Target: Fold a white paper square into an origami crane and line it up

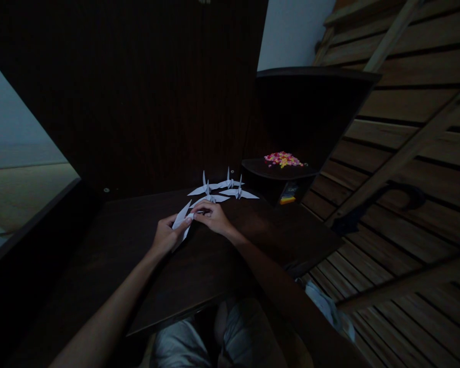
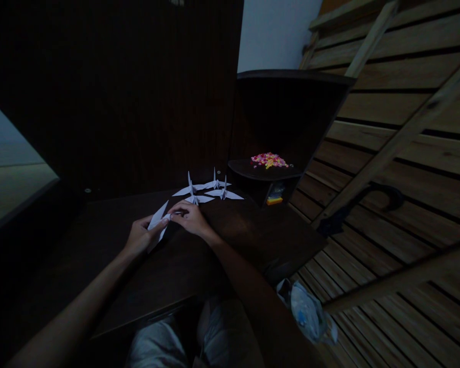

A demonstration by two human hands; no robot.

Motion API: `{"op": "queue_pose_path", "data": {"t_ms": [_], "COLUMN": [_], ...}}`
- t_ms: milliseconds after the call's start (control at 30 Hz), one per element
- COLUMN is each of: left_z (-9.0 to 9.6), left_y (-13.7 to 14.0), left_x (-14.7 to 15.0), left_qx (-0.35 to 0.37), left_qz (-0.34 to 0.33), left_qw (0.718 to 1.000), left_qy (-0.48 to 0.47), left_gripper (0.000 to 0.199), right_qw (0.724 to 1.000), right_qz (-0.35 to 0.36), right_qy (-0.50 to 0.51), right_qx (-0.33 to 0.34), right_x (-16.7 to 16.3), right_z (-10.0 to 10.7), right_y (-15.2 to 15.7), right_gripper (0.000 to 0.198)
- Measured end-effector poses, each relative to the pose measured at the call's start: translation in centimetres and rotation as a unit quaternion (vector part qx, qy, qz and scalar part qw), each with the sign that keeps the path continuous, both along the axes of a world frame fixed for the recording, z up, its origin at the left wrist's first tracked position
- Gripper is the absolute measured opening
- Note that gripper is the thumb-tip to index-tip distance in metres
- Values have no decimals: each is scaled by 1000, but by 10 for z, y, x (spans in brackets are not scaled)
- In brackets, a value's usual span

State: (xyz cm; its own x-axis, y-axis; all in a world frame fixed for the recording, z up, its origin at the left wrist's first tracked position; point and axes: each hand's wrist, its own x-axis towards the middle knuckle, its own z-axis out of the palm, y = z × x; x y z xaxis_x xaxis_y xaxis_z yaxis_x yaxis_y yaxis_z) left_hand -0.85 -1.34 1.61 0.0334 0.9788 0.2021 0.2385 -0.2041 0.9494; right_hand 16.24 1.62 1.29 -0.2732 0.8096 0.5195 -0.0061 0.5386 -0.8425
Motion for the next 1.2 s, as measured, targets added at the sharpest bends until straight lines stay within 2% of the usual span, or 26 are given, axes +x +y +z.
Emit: {"op": "queue_pose_path", "data": {"t_ms": [100,300,500,833,1067,1200], "left_z": [1,2,0,-1,-3,-1], "left_y": [0,1,2,4,5,4], "left_x": [1,0,0,-1,-2,-1], "left_qx": [7,26,27,25,3,-15], "left_qz": [16,37,52,47,59,41], "left_qw": [1000,999,997,998,997,995], "left_qy": [-11,-2,41,28,-43,-89], "left_gripper": [44,40,43,43,52,55], "right_qw": [1000,994,994,991,982,978], "right_qz": [0,31,7,8,32,46], "right_qy": [1,13,26,80,73,56], "right_qx": [-12,-106,-109,-111,-172,-194], "right_x": [-2,-8,-9,-13,-11,-11], "right_z": [-2,-10,-10,-11,-6,-7], "right_y": [1,2,3,3,1,0], "right_gripper": [12,22,23,28,28,28]}}
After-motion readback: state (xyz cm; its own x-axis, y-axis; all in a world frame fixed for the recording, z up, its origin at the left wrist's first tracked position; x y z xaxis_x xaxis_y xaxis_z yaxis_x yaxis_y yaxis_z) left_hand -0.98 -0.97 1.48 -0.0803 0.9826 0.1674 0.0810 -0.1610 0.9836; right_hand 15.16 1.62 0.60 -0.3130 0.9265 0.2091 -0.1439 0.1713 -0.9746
